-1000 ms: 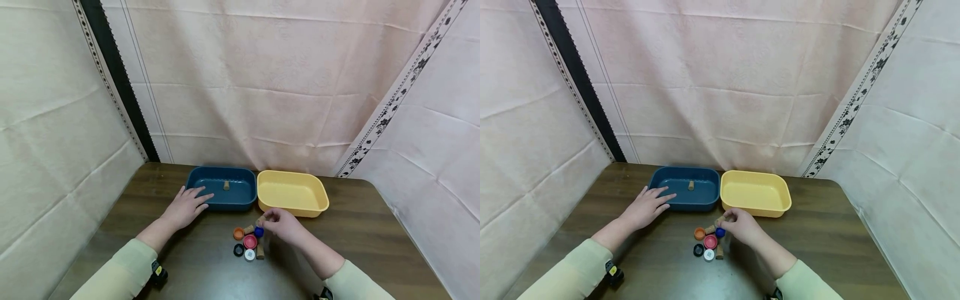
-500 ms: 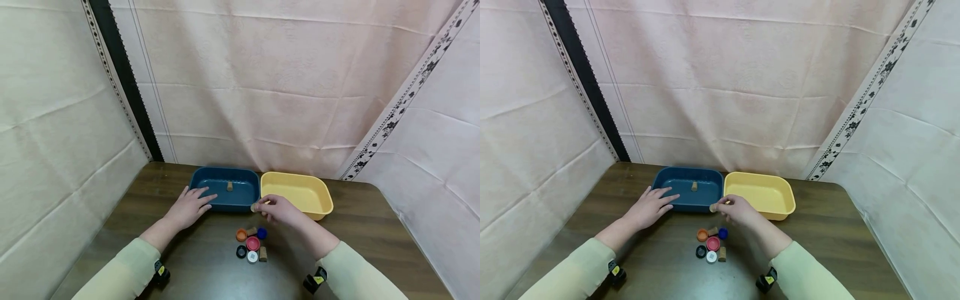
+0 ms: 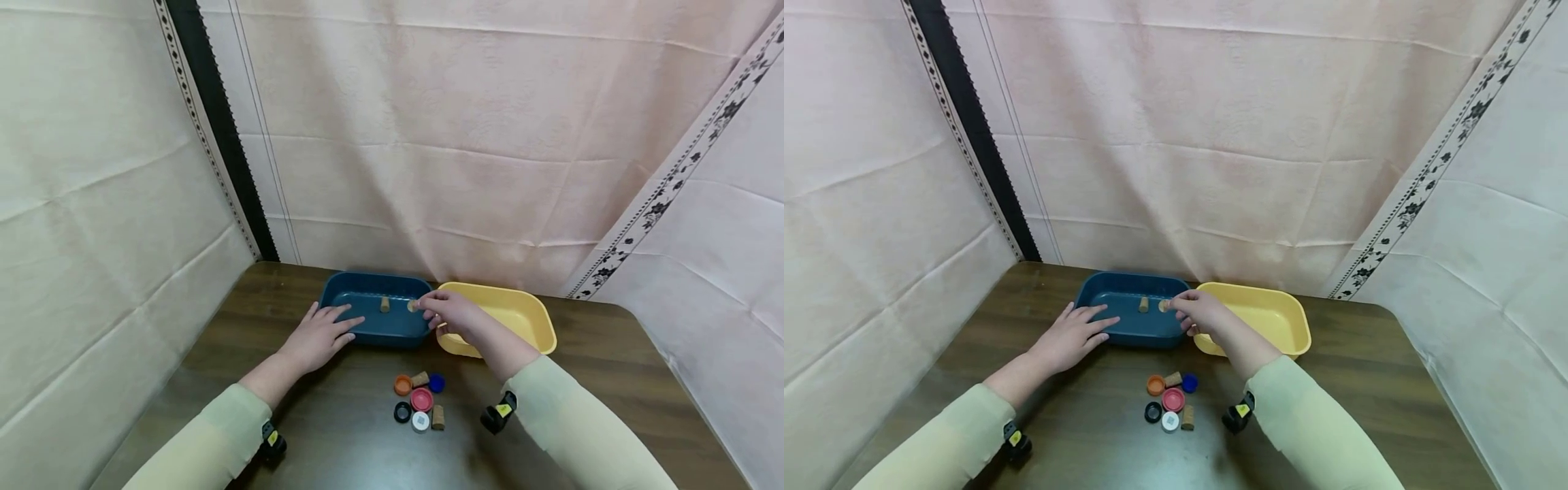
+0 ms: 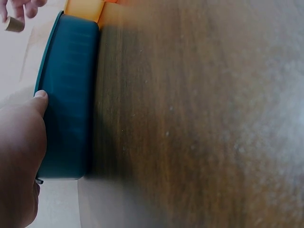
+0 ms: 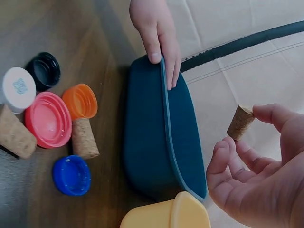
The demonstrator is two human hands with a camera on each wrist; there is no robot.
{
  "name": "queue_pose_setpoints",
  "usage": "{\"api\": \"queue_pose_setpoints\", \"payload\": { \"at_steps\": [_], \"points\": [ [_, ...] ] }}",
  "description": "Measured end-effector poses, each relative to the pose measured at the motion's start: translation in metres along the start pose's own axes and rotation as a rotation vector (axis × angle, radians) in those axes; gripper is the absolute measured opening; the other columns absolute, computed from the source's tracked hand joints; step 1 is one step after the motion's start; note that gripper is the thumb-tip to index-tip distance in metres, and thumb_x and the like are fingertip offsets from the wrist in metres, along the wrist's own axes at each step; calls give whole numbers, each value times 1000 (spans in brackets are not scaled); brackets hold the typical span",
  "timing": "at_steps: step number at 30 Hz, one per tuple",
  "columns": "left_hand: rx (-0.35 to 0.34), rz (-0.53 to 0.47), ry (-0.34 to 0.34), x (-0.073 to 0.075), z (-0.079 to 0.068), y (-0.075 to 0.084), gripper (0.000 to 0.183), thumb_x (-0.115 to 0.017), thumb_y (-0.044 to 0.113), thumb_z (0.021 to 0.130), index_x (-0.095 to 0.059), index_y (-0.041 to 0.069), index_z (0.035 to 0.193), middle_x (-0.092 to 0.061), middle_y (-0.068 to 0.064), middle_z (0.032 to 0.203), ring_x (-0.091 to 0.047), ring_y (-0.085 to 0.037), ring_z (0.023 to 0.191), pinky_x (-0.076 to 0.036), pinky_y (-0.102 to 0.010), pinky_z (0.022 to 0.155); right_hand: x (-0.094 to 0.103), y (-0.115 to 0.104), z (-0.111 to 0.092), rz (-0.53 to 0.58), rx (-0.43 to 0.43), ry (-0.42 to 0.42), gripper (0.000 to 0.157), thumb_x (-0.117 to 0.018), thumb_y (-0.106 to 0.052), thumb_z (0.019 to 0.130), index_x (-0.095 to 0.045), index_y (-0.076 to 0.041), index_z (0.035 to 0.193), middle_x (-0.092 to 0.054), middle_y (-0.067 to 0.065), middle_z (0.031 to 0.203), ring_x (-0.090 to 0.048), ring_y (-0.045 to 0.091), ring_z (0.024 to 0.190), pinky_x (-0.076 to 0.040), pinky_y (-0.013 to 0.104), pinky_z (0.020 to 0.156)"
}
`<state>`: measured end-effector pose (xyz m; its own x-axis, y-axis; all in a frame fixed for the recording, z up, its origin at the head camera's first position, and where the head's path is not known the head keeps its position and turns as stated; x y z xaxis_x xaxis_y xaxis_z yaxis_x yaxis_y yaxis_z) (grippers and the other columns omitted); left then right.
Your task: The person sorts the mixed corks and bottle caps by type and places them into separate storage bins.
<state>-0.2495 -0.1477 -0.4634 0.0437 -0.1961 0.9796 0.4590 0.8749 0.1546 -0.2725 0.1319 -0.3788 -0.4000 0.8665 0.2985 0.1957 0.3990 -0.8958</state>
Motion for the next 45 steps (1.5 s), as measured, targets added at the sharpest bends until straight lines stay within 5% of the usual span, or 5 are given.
{"api": "queue_pose_setpoints", "payload": {
  "at_steps": [6, 12, 22, 38, 45],
  "points": [
    [6, 12, -13, -1, 1, -2, 46, -44, 49, 104, -45, 38, 149, -38, -4, 157, -34, -33, 143, -10, -61, 118, -6, -6, 17, -60, -2, 14, 36, -65, -33, 96, -63, -6, 120, -62, 13, 104, -62, 33, 93, -55, 29, 70],
    [26, 13, -38, -2, 2, -3, 47, -40, 52, 104, -43, 41, 149, -36, -2, 158, -32, -31, 145, -8, -59, 119, -16, -12, 38, -135, 40, 62, 34, -63, -29, 98, -60, -6, 122, -62, 15, 104, -62, 28, 83, -56, 29, 67],
    [36, 15, -59, -2, 4, -3, 47, -39, 54, 104, -42, 43, 149, -36, -1, 158, -32, -30, 145, -8, -58, 119, -29, -6, 72, -621, 76, 212, 39, -65, -31, 97, -58, -10, 130, -64, 9, 113, -59, 25, 89, -54, 37, 86],
    [52, 18, -67, 3, 3, 0, 47, -40, 55, 103, -43, 44, 148, -36, 0, 158, -33, -29, 145, -9, -58, 119, -47, 5, 110, -999, 73, 154, 27, -61, -22, 98, -61, -10, 122, -65, 7, 109, -57, 24, 89, -52, 39, 88],
    [43, 16, -62, 4, 4, -1, 47, -40, 54, 103, -44, 43, 148, -36, 0, 158, -33, -29, 144, -10, -59, 119, -47, 7, 113, -1035, 68, 141, 24, -61, -23, 99, -61, -10, 119, -65, 8, 108, -57, 25, 89, -52, 41, 91]
  ]
}}
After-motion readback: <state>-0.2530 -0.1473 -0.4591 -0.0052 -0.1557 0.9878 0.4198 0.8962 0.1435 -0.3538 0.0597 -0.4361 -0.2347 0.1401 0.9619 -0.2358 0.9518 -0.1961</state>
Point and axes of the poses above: each hand's wrist, its own z-axis towards the middle knuckle, its own x-axis out of the back of the hand, y = z × x, the point moved 3 cm from there along z, towards the middle knuckle
